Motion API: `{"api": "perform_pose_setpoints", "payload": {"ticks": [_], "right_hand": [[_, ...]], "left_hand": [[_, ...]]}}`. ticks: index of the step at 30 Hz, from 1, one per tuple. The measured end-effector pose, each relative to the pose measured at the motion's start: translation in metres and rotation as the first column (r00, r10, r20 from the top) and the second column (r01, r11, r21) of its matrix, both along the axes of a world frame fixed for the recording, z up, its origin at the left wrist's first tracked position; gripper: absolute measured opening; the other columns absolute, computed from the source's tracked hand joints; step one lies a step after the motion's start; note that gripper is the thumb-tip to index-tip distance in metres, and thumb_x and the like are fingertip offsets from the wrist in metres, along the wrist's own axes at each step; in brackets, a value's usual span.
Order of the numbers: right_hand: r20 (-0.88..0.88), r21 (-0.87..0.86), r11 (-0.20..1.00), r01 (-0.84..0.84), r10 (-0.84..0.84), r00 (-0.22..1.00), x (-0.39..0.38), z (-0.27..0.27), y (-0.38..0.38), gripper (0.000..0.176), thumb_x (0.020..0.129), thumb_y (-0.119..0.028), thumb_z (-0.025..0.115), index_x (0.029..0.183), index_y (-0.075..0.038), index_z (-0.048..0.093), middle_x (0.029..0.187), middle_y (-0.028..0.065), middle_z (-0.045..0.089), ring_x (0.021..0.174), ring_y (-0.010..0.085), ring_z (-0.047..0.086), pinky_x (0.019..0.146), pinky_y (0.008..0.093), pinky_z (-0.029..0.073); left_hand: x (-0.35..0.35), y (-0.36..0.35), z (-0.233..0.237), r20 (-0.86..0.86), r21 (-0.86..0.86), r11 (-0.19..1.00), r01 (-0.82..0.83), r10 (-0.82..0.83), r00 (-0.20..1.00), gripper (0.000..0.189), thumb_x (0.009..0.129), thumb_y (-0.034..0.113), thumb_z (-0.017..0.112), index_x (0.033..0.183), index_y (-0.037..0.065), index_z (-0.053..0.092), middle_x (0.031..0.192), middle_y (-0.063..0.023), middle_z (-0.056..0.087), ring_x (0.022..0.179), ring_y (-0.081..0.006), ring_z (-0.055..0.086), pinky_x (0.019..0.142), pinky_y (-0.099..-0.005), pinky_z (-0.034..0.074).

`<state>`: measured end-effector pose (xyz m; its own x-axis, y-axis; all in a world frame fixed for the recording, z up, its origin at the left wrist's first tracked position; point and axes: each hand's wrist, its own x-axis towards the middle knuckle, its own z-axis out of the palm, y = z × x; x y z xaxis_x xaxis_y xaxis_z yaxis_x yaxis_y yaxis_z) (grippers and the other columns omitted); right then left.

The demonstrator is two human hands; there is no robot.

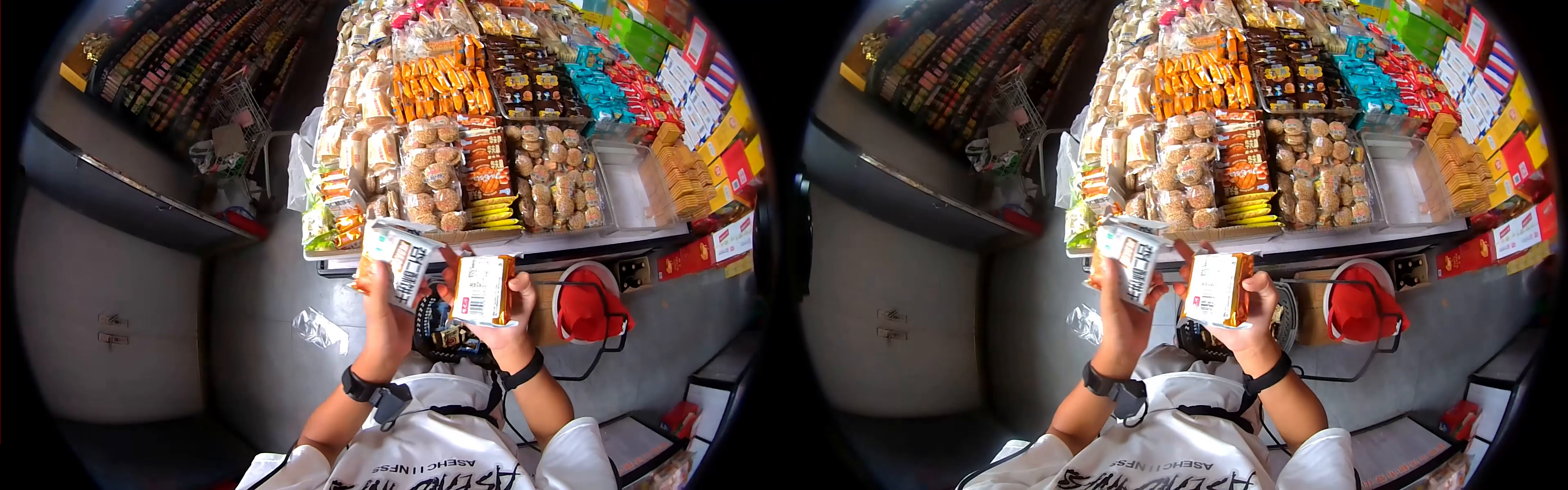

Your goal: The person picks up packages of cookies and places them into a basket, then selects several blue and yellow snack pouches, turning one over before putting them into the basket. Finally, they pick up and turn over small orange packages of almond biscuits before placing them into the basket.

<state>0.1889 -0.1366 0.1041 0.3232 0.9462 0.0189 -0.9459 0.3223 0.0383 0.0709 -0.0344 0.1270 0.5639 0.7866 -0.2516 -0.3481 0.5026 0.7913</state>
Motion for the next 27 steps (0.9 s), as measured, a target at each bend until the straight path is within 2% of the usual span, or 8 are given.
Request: {"api": "perform_pose_setpoints", "payload": {"ticks": [5,8,10,12,15,18,21,27], "right_hand": [[-0.028,-0.018,1.0,0.006,-0.006,1.0,-0.012,0.004,-0.007,0.073,0.07,-0.037,0.055,0.13,0.002,0.041,0.135,0.0238,0.04,0.11,0.0344,0.053,0.101,0.0454,0.035],[-0.026,-0.065,0.991,0.114,-0.116,0.993,-0.016,0.007,-0.011,0.067,0.089,-0.047,0.044,0.136,0.001,0.034,0.133,0.0234,0.042,0.112,0.0354,0.051,0.104,0.0459,0.034],[0.03,-0.044,0.992,0.121,-0.119,0.992,-0.017,0.007,-0.014,0.069,0.091,-0.053,0.039,0.136,0.0,0.033,0.131,0.0212,0.045,0.114,0.034,0.052,0.099,0.0449,0.043],[0.068,-0.029,0.987,0.159,-0.156,0.985,-0.018,0.0,-0.016,0.061,0.093,-0.044,0.044,0.135,-0.001,0.033,0.13,0.018,0.047,0.111,0.0295,0.055,0.096,0.0413,0.047],[0.298,-0.282,0.918,0.277,-0.19,0.935,-0.016,-0.001,-0.016,0.042,0.089,-0.015,0.055,0.126,-0.002,0.041,0.117,0.0113,0.057,0.105,0.0231,0.059,0.09,0.0368,0.05],[0.423,-0.242,0.862,0.446,-0.32,0.848,-0.012,0.014,-0.01,0.041,0.084,-0.007,0.058,0.122,-0.002,0.044,0.109,0.0093,0.059,0.1,0.0206,0.061,0.087,0.0357,0.051],[0.432,-0.289,0.824,0.486,-0.341,0.835,-0.008,0.022,-0.006,0.04,0.083,-0.005,0.06,0.12,-0.003,0.046,0.108,0.0083,0.059,0.099,0.0187,0.059,0.088,0.0348,0.048],[0.37,-0.349,0.796,0.495,-0.369,0.853,-0.001,0.022,0.003,0.034,0.084,-0.01,0.063,0.116,-0.005,0.052,0.108,0.0067,0.06,0.1,0.0166,0.057,0.085,0.0315,0.045]], "left_hand": [[-0.005,0.007,-0.001,-0.042,-0.018,1.0,0.02,-0.02,0.999,0.043,0.093,0.049,0.041,0.109,0.011,0.055,0.089,-0.0032,0.063,0.08,-0.0141,0.059,0.075,-0.0326,0.046],[-0.005,0.009,-0.002,-0.035,-0.006,0.998,0.066,-0.066,0.997,0.04,0.093,0.047,0.044,0.11,0.011,0.053,0.094,-0.0036,0.063,0.081,-0.0146,0.059,0.075,-0.0333,0.046],[-0.003,0.007,0.006,-0.04,-0.039,0.994,0.105,-0.107,0.994,0.041,0.093,0.047,0.045,0.112,0.011,0.052,0.097,-0.0044,0.063,0.084,-0.0156,0.06,0.076,-0.0343,0.047],[0.0,0.005,0.008,-0.039,-0.096,0.982,0.164,-0.169,0.985,0.043,0.093,0.047,0.045,0.118,0.012,0.05,0.101,-0.005,0.063,0.091,-0.0159,0.06,0.078,-0.0355,0.048],[0.007,0.002,0.01,-0.002,-0.081,0.973,0.216,-0.217,0.976,0.043,0.092,0.047,0.046,0.117,0.012,0.052,0.1,-0.0037,0.064,0.092,-0.0157,0.059,0.078,-0.0363,0.048],[0.008,0.009,0.012,0.012,-0.153,0.967,0.203,-0.203,0.979,0.04,0.092,0.046,0.047,0.112,0.012,0.056,0.1,-0.0033,0.064,0.089,-0.0187,0.06,0.082,-0.0386,0.048],[0.009,0.016,0.012,0.057,-0.253,0.952,0.174,-0.165,0.985,0.046,0.09,0.049,0.048,0.117,0.013,0.054,0.107,-0.0065,0.062,0.092,-0.026,0.059,0.084,-0.0432,0.047],[0.008,0.019,0.018,0.273,-0.347,0.837,0.423,-0.342,0.899,0.059,0.09,0.056,0.038,0.128,0.011,0.048,0.124,-0.0136,0.054,0.111,-0.0309,0.052,0.096,-0.0508,0.038]]}}
